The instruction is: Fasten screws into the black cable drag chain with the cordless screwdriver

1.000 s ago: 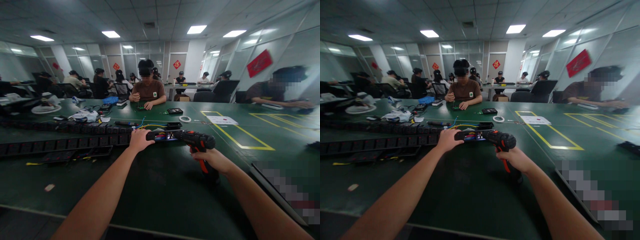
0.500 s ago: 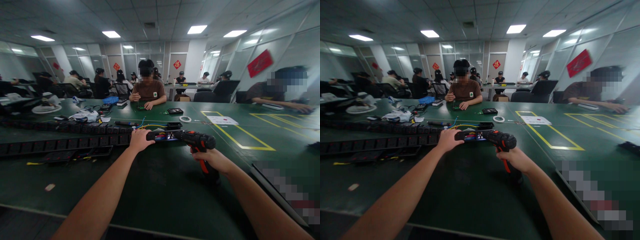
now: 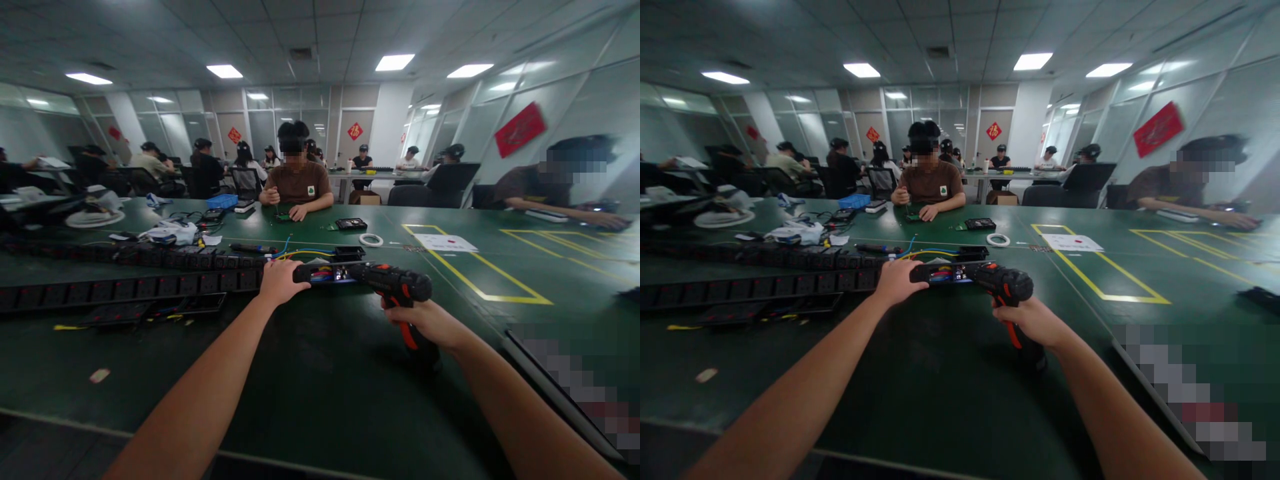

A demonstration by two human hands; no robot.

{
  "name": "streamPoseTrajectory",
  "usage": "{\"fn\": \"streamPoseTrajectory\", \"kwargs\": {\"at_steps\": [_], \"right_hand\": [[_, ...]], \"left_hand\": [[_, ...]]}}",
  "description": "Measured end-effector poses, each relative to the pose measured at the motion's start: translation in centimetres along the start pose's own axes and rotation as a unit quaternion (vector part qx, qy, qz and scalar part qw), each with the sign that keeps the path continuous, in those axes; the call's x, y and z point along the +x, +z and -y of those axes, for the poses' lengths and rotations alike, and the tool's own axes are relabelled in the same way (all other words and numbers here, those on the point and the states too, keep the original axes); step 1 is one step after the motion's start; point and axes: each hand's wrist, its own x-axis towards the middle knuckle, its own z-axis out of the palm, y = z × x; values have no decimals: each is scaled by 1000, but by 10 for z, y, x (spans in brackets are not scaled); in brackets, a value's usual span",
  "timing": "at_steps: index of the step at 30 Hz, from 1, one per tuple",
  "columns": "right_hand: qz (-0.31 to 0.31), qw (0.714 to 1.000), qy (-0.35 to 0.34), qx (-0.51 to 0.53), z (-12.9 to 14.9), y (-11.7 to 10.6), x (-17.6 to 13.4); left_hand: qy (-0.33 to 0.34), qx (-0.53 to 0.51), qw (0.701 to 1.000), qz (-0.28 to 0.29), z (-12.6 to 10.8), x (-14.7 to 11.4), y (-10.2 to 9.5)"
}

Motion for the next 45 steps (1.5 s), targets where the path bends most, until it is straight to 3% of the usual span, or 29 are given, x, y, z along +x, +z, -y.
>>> {"fn": "streamPoseTrajectory", "kwargs": {"at_steps": [11,45], "right_hand": [[12,999,12,52,-3,1,0],[8,1000,2,-4,3,1,0]], "left_hand": [[6,2,1000,-5,2,1,3],[-6,0,1000,17,-2,-1,-4]]}}
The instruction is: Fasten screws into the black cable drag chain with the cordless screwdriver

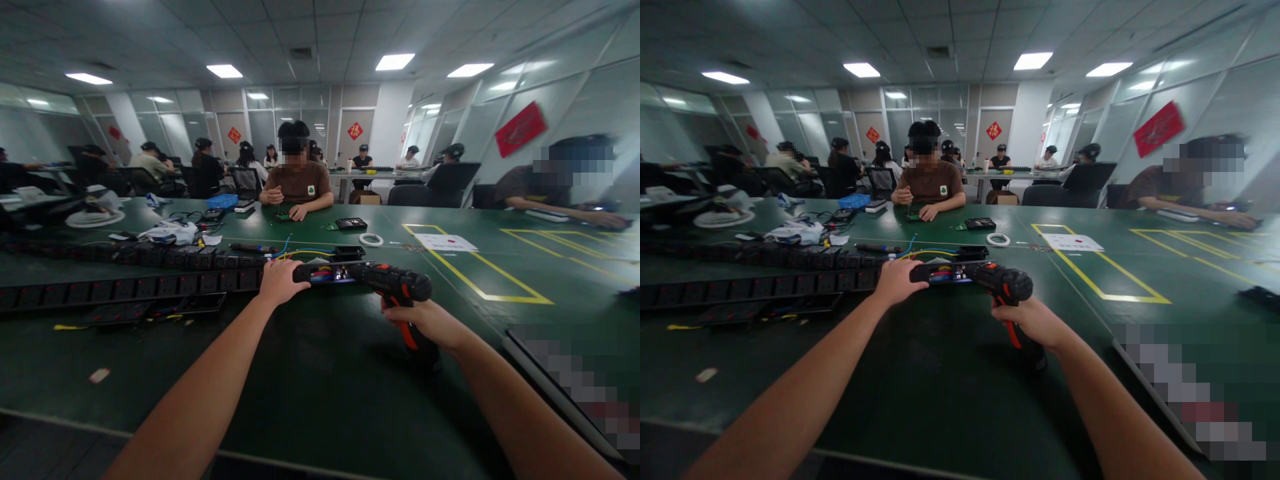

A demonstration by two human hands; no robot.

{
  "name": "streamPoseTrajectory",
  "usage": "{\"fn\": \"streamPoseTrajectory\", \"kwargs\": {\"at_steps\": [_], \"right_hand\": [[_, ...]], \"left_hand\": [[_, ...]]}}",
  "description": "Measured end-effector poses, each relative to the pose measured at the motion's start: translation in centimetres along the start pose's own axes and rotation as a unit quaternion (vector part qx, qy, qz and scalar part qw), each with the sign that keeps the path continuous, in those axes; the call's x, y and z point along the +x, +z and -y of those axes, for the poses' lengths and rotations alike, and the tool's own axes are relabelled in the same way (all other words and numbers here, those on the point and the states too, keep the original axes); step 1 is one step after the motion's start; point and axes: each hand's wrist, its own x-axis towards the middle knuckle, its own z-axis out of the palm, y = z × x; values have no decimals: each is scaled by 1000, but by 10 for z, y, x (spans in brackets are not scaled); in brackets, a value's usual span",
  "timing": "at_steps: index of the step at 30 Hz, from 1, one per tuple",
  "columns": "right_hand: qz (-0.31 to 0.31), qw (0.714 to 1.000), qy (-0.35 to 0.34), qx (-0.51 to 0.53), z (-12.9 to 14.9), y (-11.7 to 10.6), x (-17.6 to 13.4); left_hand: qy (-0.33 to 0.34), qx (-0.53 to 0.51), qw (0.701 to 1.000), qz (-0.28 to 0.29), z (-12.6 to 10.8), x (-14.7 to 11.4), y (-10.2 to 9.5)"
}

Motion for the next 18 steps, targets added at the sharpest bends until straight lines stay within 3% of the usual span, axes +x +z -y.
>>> {"fn": "streamPoseTrajectory", "kwargs": {"at_steps": [18], "right_hand": [[-1,1000,-3,-9,-1,0,0]], "left_hand": [[4,2,1000,-9,0,0,1]]}}
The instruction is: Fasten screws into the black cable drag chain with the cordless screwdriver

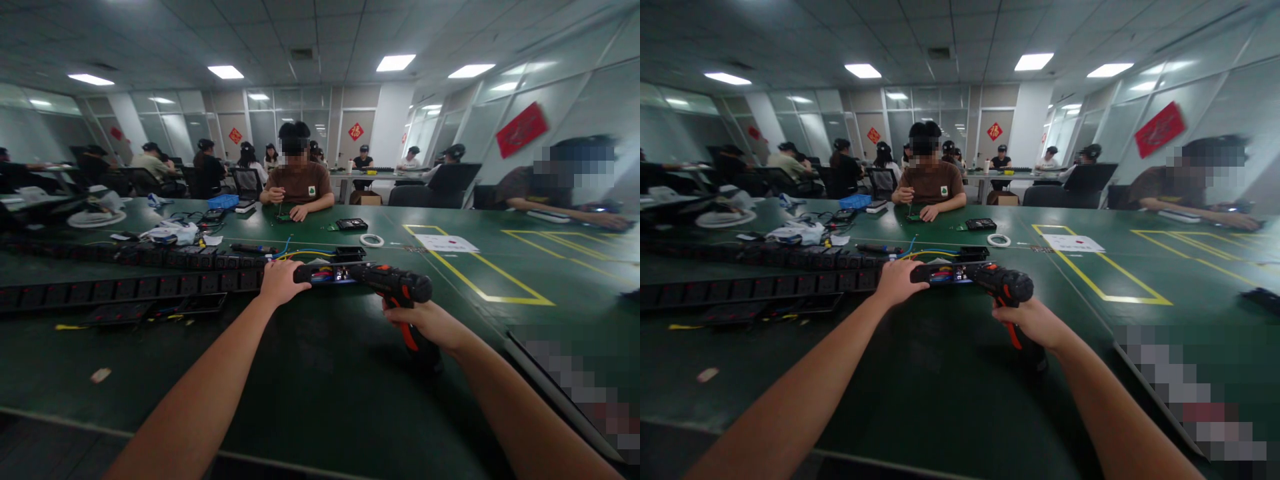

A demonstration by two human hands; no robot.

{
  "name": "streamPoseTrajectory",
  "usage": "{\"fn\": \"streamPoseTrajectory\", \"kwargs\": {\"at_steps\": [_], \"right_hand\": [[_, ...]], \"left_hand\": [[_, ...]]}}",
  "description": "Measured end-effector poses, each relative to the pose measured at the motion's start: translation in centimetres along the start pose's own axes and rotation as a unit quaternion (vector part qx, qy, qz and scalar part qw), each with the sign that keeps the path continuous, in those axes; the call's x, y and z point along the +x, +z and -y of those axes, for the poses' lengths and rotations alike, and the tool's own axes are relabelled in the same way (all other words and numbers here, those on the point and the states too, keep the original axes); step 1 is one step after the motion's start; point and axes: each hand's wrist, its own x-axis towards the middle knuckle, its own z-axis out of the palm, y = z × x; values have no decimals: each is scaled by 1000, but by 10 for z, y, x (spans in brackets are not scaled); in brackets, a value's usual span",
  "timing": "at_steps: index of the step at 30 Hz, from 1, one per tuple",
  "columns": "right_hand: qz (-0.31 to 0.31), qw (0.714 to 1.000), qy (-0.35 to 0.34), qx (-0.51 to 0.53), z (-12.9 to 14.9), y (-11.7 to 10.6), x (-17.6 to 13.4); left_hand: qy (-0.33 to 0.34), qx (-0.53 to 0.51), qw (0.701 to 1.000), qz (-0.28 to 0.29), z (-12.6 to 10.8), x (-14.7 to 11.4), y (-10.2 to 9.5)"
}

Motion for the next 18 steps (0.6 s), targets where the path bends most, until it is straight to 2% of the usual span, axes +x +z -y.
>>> {"fn": "streamPoseTrajectory", "kwargs": {"at_steps": [18], "right_hand": [[5,1000,-2,6,0,1,-1]], "left_hand": [[-7,-4,1000,7,-1,0,-1]]}}
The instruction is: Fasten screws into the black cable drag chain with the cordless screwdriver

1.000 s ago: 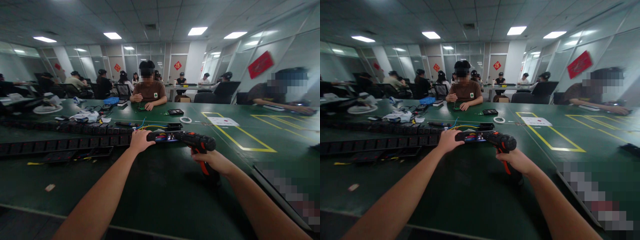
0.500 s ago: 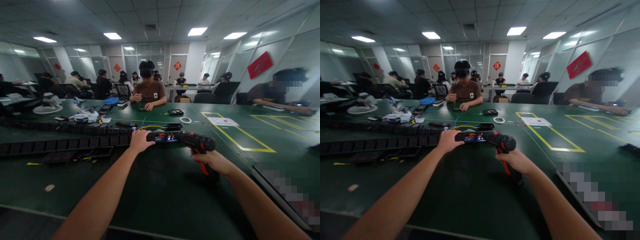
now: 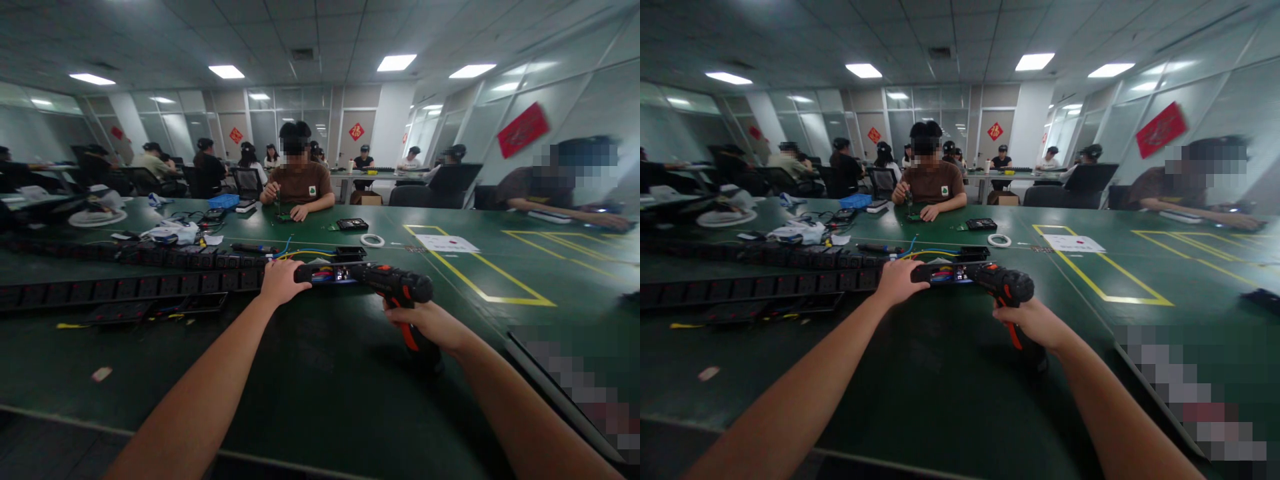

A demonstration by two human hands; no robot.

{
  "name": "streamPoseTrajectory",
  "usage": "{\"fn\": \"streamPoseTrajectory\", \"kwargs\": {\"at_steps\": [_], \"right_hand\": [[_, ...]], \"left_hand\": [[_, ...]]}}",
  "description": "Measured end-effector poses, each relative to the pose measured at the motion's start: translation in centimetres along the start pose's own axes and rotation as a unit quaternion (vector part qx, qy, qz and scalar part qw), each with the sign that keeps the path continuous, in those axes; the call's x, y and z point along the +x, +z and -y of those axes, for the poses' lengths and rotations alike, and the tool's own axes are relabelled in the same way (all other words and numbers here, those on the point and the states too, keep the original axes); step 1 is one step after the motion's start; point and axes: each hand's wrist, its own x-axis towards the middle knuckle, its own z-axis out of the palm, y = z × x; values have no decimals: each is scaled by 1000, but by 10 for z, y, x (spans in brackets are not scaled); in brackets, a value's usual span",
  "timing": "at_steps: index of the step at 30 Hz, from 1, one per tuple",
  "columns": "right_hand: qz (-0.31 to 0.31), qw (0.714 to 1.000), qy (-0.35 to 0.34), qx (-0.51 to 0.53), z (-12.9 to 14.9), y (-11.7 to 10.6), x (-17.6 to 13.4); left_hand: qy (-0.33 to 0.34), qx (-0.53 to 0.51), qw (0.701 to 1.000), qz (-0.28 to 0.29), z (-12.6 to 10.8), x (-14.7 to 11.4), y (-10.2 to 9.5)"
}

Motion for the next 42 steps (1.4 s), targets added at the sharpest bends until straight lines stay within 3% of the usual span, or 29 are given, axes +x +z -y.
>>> {"fn": "streamPoseTrajectory", "kwargs": {"at_steps": [10,32,42], "right_hand": [[-21,999,16,19,-1,2,-1],[26,999,28,18,-7,-2,2],[12,999,12,29,-5,-1,1]], "left_hand": [[4,0,1000,-5,1,0,1],[12,18,1000,-16,2,1,4],[14,8,1000,-19,3,1,5]]}}
